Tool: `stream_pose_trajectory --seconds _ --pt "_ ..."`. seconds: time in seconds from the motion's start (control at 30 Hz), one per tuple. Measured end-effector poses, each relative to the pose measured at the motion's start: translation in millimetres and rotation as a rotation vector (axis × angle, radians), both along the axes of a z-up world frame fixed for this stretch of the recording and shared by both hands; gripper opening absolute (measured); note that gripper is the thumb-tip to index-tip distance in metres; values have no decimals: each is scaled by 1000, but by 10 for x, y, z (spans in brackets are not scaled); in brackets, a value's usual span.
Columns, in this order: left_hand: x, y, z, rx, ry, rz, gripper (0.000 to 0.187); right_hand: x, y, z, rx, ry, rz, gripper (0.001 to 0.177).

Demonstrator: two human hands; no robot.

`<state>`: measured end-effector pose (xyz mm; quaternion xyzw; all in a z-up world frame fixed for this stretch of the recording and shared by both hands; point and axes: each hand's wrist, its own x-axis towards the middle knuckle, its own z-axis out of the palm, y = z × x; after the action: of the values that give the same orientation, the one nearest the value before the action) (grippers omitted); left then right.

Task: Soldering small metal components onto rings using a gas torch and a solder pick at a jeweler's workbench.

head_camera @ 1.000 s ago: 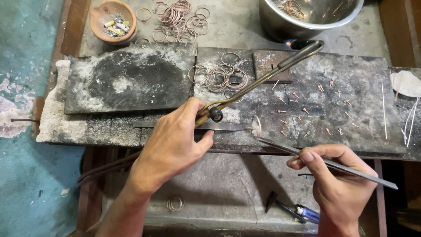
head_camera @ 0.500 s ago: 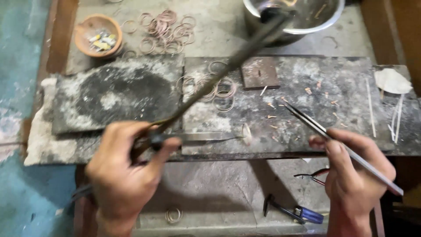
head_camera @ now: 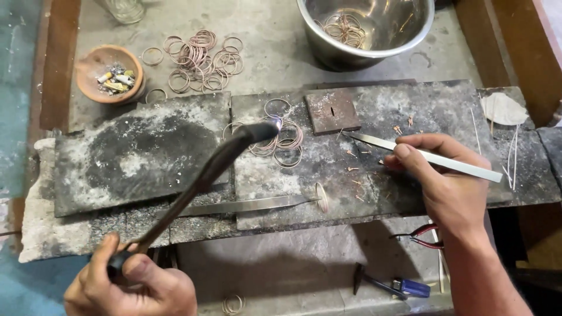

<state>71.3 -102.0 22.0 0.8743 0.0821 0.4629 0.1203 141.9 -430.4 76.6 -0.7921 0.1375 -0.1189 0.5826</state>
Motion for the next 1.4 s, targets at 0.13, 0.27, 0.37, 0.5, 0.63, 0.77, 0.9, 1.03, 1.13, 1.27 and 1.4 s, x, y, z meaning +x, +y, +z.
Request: stream_pose_trajectory --seconds 0.13,0.27,0.37,0.5,0.63,0.77,0.9,1.03,1.13,1.27,1.4 --pt "-41 171 -90 18 3 -51 49 5 -2 4 -44 -5 8 14" --pt "-63 212 -29 -24 48 -80 49 -33 -26 -64 -2 -22 -5 12" --pt "-60 224 -2 -101 74 -147 53 -32 -17 -84 -7 -21 -11 14" --pt "-92 221 -80 -91 46 -94 50 11 34 -38 -42 -13 1 13" --pt "-117 192 -70 -93 35 -48 49 -103 -3 -12 -109 -176 125 16" --pt "-24 291 -168 5 -55 -93 44 -572 -93 -432 -12 -293 105 16" --pt "40 256 -245 -33 -208 -103 46 -878 11 -893 303 -412 47 21" --pt "44 161 -137 33 -219 -126 52 -928 45 -839 -9 -505 76 14" --pt "38 144 -112 42 -234 -124 53 -904 101 -702 -185 -385 119 15" --pt "32 169 -105 135 -267 -120 55 -910 98 -835 -41 -440 82 12" --pt "-51 155 -96 121 -186 -91 52 -930 35 -1054 362 -464 106 19"
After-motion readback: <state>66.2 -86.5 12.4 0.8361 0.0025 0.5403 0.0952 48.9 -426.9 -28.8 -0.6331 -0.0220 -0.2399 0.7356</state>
